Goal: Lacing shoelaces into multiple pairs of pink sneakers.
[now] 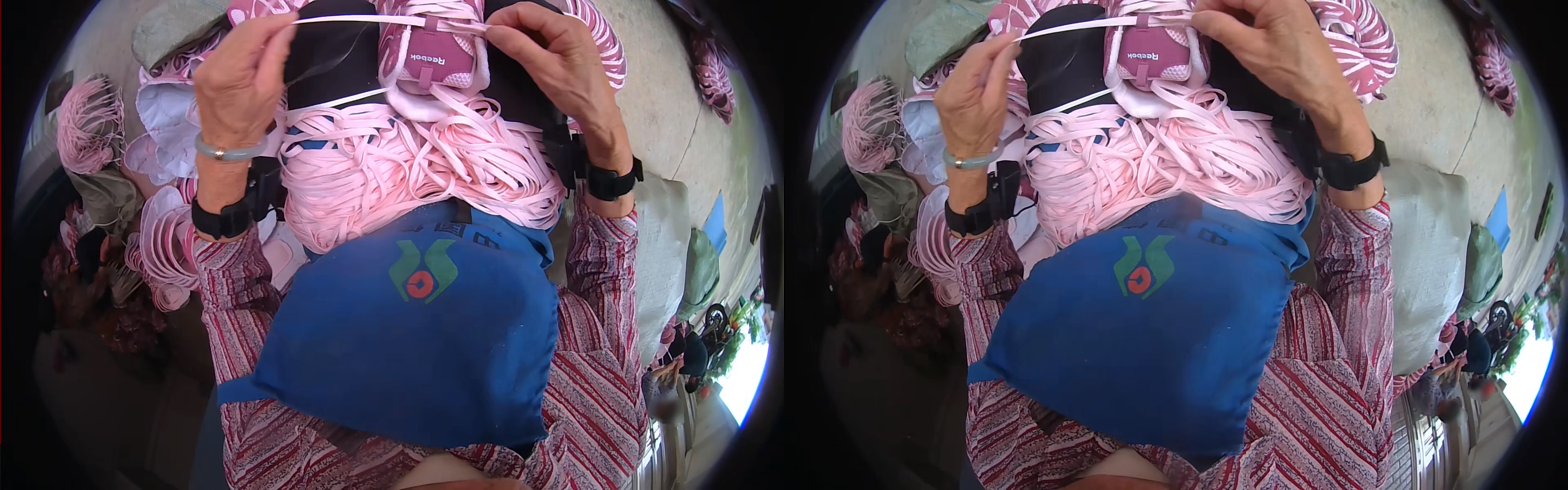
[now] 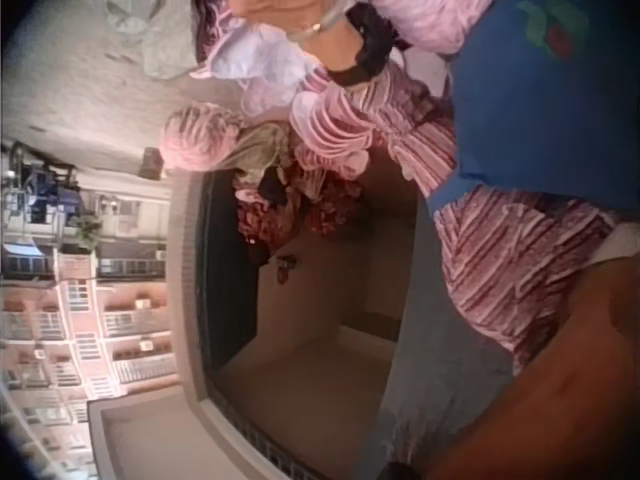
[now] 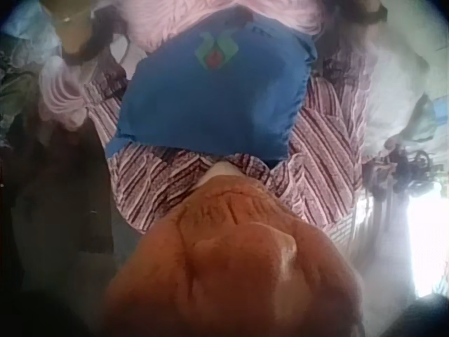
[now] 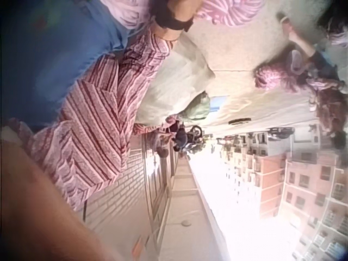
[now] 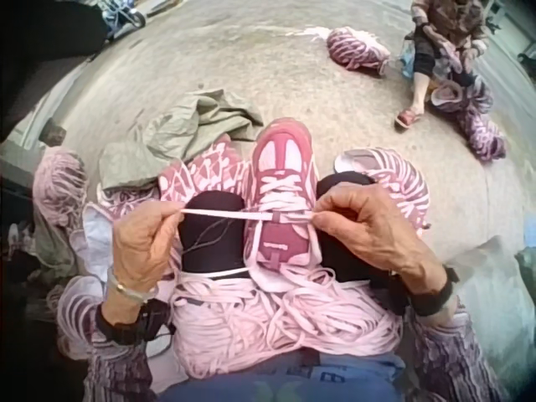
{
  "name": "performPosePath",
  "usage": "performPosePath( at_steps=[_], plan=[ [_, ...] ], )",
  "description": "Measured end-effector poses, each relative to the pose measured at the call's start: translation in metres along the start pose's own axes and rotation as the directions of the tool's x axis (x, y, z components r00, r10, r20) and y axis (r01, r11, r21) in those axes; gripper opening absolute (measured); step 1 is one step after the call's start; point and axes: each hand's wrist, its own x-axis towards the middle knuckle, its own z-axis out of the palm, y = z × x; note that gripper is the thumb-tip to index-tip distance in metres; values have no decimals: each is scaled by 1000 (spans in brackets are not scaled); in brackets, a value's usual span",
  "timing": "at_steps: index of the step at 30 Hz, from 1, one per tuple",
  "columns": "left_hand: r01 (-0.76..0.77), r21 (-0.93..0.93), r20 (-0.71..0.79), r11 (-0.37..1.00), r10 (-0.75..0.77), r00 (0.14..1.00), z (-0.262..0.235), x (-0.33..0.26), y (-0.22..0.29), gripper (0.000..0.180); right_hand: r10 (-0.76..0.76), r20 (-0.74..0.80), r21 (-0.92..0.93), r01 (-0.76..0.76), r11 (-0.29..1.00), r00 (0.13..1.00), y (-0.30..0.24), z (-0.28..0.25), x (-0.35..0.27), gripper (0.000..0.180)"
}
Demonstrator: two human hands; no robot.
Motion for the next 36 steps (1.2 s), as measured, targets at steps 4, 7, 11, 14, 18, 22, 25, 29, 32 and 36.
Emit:
performPosePath(
  at_steps=[4,7,11,14,18,22,25,29,32,36],
  plan=[
    [-88,186,-87,979,106,991,-28,-10,-10,15,-245,-113,-334,195,922,963,-7,20,0,10],
    [-131,309,-160,942,187,969,-45,-19,-14,16,-433,-80,-516,335,789,898,-7,36,9,6],
    [113,474,-280,873,28,959,-76,-48,-23,16,-746,-237,-292,687,666,622,4,46,22,11],
    [242,382,-253,892,-151,956,-84,-72,-35,20,-364,-275,-392,242,888,890,10,35,8,10],
    [380,-105,-284,919,-394,874,-77,-82,-21,29,-347,-337,-401,200,894,875,16,26,-7,9],
    [390,-462,-203,796,-523,828,-40,-55,21,32,-269,-191,-426,167,889,944,15,25,-14,22],
    [157,-274,-190,949,-213,958,11,-25,37,23,-271,-137,-530,160,833,953,14,20,-17,21],
    [269,-363,74,892,-260,963,40,-19,53,19,-294,-64,-592,201,781,954,17,5,-20,16],
    [318,-290,133,903,-292,947,47,-20,56,20,-303,-87,-638,180,749,949,23,-14,-18,14],
    [444,-214,236,870,-395,888,44,-21,53,22,-380,-168,-671,177,720,909,29,-36,-18,16]
  ],
)
